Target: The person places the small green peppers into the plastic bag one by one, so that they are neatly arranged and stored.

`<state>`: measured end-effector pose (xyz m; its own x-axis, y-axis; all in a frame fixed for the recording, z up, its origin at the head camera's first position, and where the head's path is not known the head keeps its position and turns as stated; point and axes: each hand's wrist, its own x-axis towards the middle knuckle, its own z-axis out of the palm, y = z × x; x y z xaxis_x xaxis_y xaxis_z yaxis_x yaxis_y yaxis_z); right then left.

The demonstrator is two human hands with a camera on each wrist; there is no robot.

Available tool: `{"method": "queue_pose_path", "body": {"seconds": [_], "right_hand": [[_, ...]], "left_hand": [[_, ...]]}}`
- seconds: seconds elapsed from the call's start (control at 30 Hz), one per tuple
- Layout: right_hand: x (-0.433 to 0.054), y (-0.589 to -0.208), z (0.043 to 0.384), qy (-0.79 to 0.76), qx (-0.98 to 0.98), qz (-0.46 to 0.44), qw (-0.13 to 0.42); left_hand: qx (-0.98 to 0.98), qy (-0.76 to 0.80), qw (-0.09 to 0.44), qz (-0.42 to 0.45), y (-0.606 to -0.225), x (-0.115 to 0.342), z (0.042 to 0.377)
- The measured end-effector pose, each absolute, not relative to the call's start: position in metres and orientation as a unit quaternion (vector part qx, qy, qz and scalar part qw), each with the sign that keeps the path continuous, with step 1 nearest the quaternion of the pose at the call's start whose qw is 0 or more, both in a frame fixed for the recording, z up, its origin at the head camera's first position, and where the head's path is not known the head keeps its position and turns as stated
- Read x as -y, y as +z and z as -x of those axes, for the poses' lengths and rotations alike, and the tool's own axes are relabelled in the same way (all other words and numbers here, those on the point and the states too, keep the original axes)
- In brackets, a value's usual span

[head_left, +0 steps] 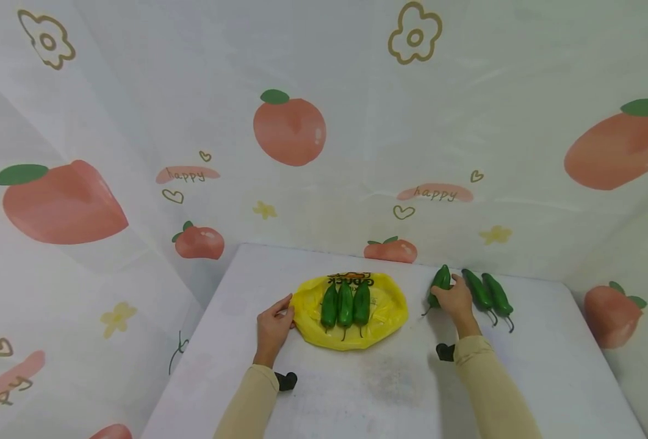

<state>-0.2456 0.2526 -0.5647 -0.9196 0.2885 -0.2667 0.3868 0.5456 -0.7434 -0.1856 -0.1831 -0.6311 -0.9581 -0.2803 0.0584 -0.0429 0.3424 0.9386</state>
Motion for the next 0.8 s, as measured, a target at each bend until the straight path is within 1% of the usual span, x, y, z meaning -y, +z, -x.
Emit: {"method": "queue_pose_path", "body": {"seconds": [0.37, 0.8], "right_hand": [[-0.246, -0.558, 0.23, -0.475, -0.858, -0.193, 0.016], [-0.237, -0.546, 0.22, -0.481, -0.864, -0.147, -0.027]], "left_hand": [[0.812, -0.565, 0.109, -0.095, -0.631, 0.184, 0.187], [0.813, -0.565, 0.1, -0.103, -0.632, 0.183, 0.185]]}}
